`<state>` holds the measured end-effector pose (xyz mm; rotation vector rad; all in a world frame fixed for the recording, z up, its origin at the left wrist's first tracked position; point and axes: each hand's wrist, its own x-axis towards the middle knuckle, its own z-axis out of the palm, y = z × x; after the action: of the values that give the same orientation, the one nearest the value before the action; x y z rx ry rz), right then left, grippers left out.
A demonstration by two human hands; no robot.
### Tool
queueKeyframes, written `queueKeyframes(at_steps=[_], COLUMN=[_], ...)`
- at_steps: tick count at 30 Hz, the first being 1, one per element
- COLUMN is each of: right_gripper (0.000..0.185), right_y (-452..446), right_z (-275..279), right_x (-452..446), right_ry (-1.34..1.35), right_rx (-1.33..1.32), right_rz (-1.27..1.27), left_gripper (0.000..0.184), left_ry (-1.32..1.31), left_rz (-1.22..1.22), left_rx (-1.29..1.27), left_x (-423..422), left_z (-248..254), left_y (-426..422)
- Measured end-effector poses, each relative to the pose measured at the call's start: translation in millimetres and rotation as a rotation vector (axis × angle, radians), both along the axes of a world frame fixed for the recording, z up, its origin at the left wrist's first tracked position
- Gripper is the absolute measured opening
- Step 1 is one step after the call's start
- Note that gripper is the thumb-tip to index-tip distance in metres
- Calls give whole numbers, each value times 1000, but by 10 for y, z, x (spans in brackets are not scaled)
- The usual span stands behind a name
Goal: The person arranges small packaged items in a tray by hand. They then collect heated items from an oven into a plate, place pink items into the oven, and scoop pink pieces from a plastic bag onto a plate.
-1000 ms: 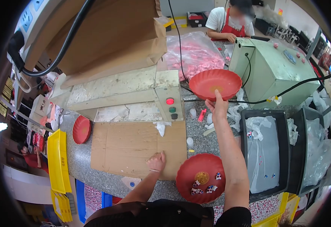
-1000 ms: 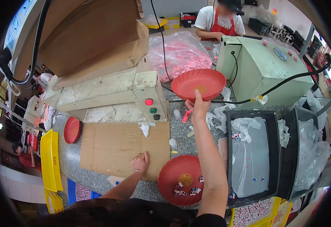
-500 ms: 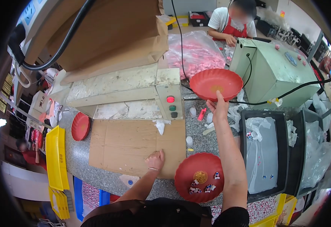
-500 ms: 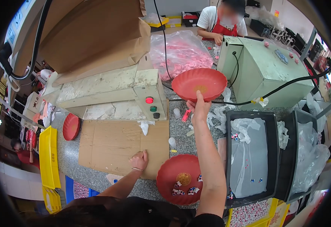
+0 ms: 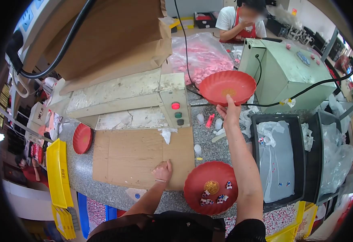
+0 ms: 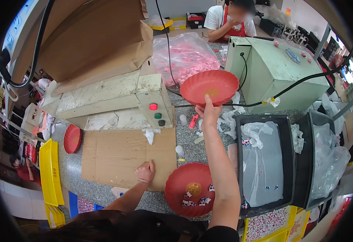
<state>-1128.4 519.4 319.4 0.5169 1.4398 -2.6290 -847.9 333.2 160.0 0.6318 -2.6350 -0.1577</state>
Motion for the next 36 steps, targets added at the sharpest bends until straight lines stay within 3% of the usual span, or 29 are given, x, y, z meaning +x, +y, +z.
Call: queueKeyframes(at_steps=[1,12,14,18,21,23,36], right_gripper=[61,62,59,66,64,77,68], right_y=[-10,-178,-219,-160,-138,-140,-57], right_z=[-16,-9,30,-219,-277,-192,-113], right_x=[-20,-793,-778,-798,-773,-697,-559], right_ry=[7,70,-35,-11,7,37,37], right_rx=[2,-16,248,352,285,235,174], right_rz=[4,1,-153,-126,-118,-74,-106], left_gripper=[34,34,34,34,34,34,33], left_ry=[0,27,26,18,21,28,16], left_rz=[-4,-7,-8,-19,-12,-13,-15], left_rx=[-3,-1,-8,-14,-12,-8,21], left_x=[2,19,-29,14,-3,-5,0], left_z=[7,-7,14,14,12,4,-2], left_y=[1,21,-17,-19,2,-15,-1])
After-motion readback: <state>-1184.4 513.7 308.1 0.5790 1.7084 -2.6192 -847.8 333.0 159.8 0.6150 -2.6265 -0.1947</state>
